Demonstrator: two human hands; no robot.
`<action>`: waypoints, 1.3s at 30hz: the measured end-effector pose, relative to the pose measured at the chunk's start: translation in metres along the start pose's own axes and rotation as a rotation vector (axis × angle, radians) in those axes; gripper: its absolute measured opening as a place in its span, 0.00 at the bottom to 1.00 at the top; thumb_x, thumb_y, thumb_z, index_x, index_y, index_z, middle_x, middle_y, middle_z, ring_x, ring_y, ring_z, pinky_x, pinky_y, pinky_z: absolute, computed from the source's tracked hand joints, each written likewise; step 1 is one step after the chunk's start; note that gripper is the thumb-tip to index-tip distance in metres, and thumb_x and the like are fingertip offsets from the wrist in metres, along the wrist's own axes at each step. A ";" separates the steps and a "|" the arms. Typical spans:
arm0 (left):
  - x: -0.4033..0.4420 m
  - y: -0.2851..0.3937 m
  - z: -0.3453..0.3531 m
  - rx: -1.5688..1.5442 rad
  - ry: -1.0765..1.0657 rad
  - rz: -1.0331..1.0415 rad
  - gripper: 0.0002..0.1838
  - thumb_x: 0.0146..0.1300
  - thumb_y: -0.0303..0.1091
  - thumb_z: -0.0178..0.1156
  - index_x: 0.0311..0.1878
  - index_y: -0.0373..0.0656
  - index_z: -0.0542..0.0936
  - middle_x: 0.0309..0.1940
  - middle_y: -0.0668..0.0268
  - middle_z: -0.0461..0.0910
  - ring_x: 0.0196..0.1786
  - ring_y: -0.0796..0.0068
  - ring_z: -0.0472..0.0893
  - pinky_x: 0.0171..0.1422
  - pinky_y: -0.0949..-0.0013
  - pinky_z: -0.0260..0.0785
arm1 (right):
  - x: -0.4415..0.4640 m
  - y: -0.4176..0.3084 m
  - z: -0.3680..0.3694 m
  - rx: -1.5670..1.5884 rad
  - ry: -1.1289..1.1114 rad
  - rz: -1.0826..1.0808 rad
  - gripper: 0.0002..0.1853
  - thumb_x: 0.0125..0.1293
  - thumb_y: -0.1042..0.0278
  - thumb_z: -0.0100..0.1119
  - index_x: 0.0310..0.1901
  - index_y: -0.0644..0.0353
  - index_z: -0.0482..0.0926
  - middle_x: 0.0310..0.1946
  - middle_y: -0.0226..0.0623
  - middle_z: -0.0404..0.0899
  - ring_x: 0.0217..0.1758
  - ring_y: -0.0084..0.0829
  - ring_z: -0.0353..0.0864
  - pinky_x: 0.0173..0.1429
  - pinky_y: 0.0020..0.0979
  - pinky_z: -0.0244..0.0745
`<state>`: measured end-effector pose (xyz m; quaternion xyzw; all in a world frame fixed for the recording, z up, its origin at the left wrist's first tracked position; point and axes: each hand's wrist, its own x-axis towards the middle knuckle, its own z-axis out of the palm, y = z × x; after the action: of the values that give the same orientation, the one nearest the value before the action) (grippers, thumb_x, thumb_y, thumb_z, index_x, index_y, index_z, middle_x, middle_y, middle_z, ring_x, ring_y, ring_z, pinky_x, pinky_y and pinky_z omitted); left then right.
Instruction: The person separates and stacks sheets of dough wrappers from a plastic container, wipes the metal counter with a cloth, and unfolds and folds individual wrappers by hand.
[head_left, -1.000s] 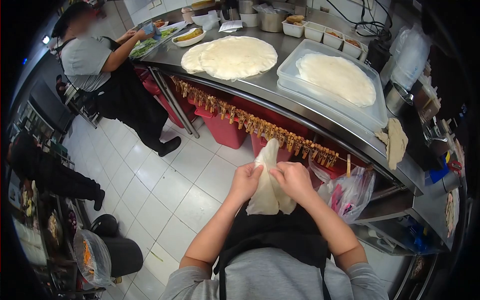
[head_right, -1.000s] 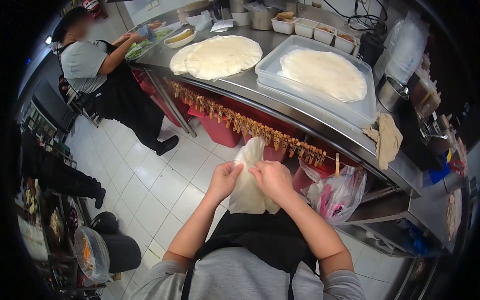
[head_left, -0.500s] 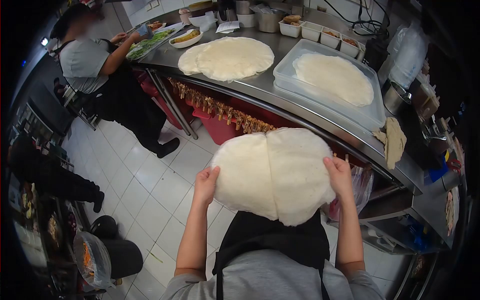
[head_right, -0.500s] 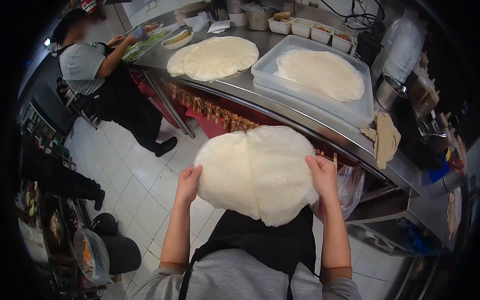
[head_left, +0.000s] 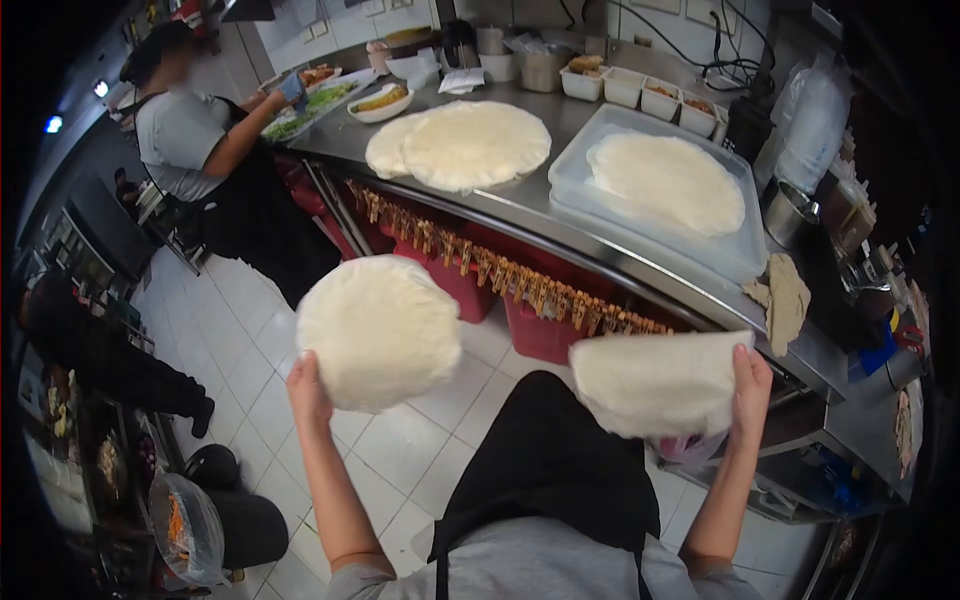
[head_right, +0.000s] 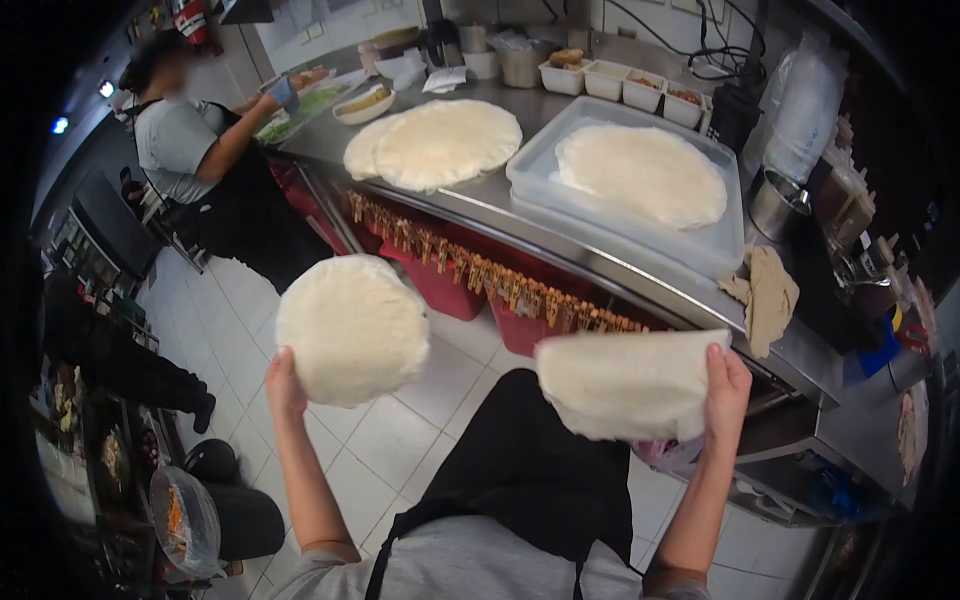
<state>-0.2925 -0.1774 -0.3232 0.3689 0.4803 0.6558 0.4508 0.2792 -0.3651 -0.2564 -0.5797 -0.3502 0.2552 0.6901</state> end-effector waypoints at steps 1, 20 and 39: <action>0.004 0.017 0.001 -0.004 0.020 0.052 0.18 0.70 0.39 0.54 0.49 0.30 0.76 0.42 0.58 0.82 0.41 0.71 0.81 0.50 0.69 0.73 | -0.002 -0.003 -0.003 0.020 -0.028 0.024 0.13 0.71 0.63 0.54 0.38 0.66 0.80 0.31 0.28 0.82 0.31 0.15 0.75 0.38 0.19 0.69; 0.179 0.132 0.331 0.095 -0.282 0.376 0.27 0.65 0.37 0.59 0.61 0.28 0.67 0.50 0.50 0.77 0.49 0.59 0.79 0.55 0.63 0.71 | -0.046 -0.013 0.058 -0.259 -0.492 -0.005 0.13 0.70 0.64 0.55 0.43 0.67 0.81 0.31 0.26 0.81 0.36 0.14 0.73 0.41 0.22 0.70; -0.069 0.014 0.235 0.323 -1.142 0.265 0.13 0.57 0.34 0.68 0.23 0.37 0.79 0.16 0.69 0.77 0.20 0.84 0.72 0.25 0.75 0.63 | -0.038 0.013 0.100 0.271 -0.882 0.387 0.14 0.65 0.74 0.59 0.52 0.68 0.77 0.44 0.32 0.82 0.45 0.18 0.79 0.52 0.21 0.73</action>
<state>-0.0582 -0.1749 -0.2502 0.7827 0.2061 0.3237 0.4901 0.1781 -0.3296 -0.2676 -0.3761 -0.4585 0.6425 0.4852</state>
